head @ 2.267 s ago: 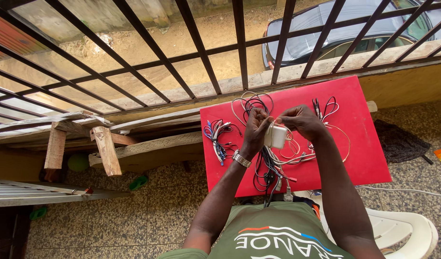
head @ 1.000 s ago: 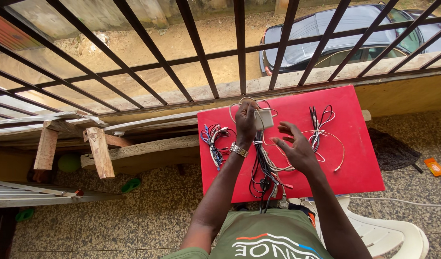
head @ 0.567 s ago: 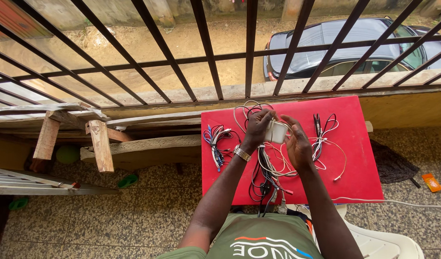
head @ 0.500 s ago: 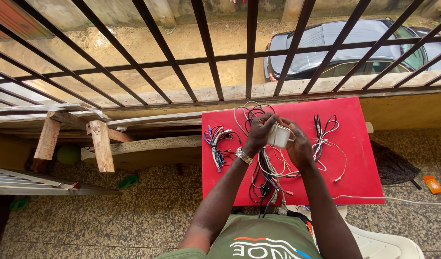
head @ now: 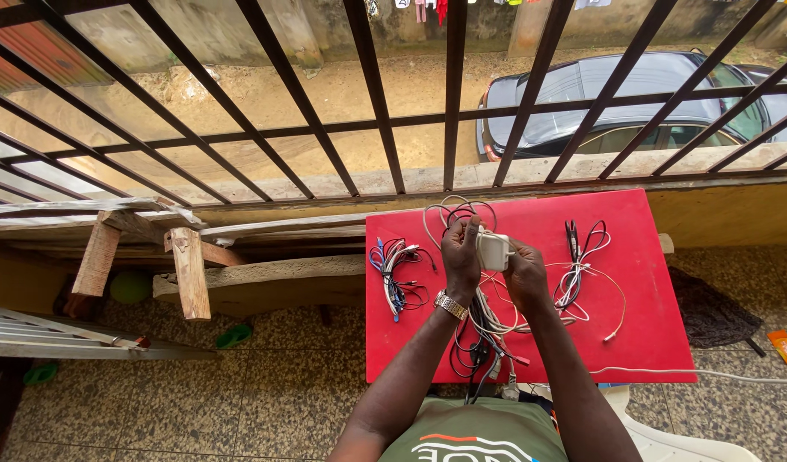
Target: The person organizes a bundle of electrical cables on a red table. They separate the cables, coil them, and secure them with a rubber band. The person handles the cables by hand without using any tools.
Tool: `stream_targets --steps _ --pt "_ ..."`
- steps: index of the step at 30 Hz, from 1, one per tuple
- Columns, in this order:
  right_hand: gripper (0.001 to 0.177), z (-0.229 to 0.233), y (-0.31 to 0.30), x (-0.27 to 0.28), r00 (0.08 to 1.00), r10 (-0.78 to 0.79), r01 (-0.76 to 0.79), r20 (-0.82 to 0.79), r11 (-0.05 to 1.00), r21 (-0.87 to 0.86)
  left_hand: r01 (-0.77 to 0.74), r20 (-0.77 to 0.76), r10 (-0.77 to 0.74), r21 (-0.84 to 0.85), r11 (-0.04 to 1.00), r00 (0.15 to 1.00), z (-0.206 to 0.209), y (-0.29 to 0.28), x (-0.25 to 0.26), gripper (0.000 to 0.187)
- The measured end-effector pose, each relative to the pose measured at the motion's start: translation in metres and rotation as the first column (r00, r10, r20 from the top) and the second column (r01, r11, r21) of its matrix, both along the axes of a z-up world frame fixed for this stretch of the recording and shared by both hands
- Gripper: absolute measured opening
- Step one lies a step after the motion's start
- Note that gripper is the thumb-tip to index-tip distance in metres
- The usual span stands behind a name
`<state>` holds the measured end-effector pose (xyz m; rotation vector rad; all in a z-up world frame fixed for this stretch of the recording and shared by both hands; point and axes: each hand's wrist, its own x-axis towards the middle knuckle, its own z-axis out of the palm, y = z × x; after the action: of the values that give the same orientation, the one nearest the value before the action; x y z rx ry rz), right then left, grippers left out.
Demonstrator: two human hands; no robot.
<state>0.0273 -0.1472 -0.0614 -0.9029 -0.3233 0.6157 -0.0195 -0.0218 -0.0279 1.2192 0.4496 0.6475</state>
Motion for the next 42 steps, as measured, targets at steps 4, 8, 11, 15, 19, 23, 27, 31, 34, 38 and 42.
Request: stream_targets --steps 4,8,11,15,19,23,27,31,34,38,42 --pt "0.032 0.015 0.007 -0.008 0.990 0.005 0.023 0.143 0.982 -0.189 -0.062 -0.034 0.060 -0.056 0.996 0.998 -0.013 -0.002 0.002 0.046" --pt "0.027 0.016 0.010 -0.009 0.987 -0.088 0.113 0.138 0.975 -0.191 -0.032 -0.009 0.031 -0.184 0.982 0.999 -0.021 -0.007 0.005 0.048" --pt "0.025 0.017 0.011 -0.001 0.971 -0.201 0.223 0.126 0.956 -0.193 0.055 0.071 -0.045 -0.150 0.987 0.996 -0.015 -0.009 0.000 0.047" --pt "0.026 0.019 -0.002 0.014 0.949 -0.267 0.300 0.167 0.930 -0.215 0.234 -0.123 -0.221 0.109 0.966 0.968 0.003 -0.011 -0.016 0.045" --pt "0.022 0.009 -0.010 0.025 0.966 -0.236 0.255 0.108 0.940 -0.227 0.238 -0.218 -0.216 0.082 0.968 0.952 0.020 -0.018 -0.020 0.044" --pt "0.021 -0.012 -0.002 0.016 0.978 -0.078 0.130 0.192 0.951 -0.279 -0.047 -0.014 0.051 0.213 0.976 0.999 0.026 -0.023 -0.009 0.048" --pt "0.026 -0.015 0.009 -0.005 0.961 -0.051 0.166 0.271 0.891 -0.423 -0.158 -0.065 0.203 0.418 0.895 0.977 0.029 -0.011 -0.002 0.050" --pt "0.030 0.006 0.005 -0.019 0.941 0.040 0.186 0.335 0.768 -0.613 -0.025 -0.220 0.250 0.701 0.713 0.943 0.027 0.016 -0.003 0.049" --pt "0.032 0.020 0.001 -0.027 0.919 0.134 0.202 0.370 0.646 -0.736 -0.050 -0.142 0.265 0.795 0.605 0.954 0.018 0.030 -0.001 0.047" --pt "0.030 0.030 -0.006 -0.028 0.918 0.191 0.191 0.347 0.554 -0.810 0.057 -0.159 0.147 0.843 0.535 0.976 -0.002 0.034 -0.005 0.045" --pt "0.027 0.040 -0.021 -0.014 0.898 0.214 0.206 0.385 0.568 -0.797 0.213 -0.190 -0.097 0.880 0.423 0.977 -0.015 0.029 -0.014 0.048"
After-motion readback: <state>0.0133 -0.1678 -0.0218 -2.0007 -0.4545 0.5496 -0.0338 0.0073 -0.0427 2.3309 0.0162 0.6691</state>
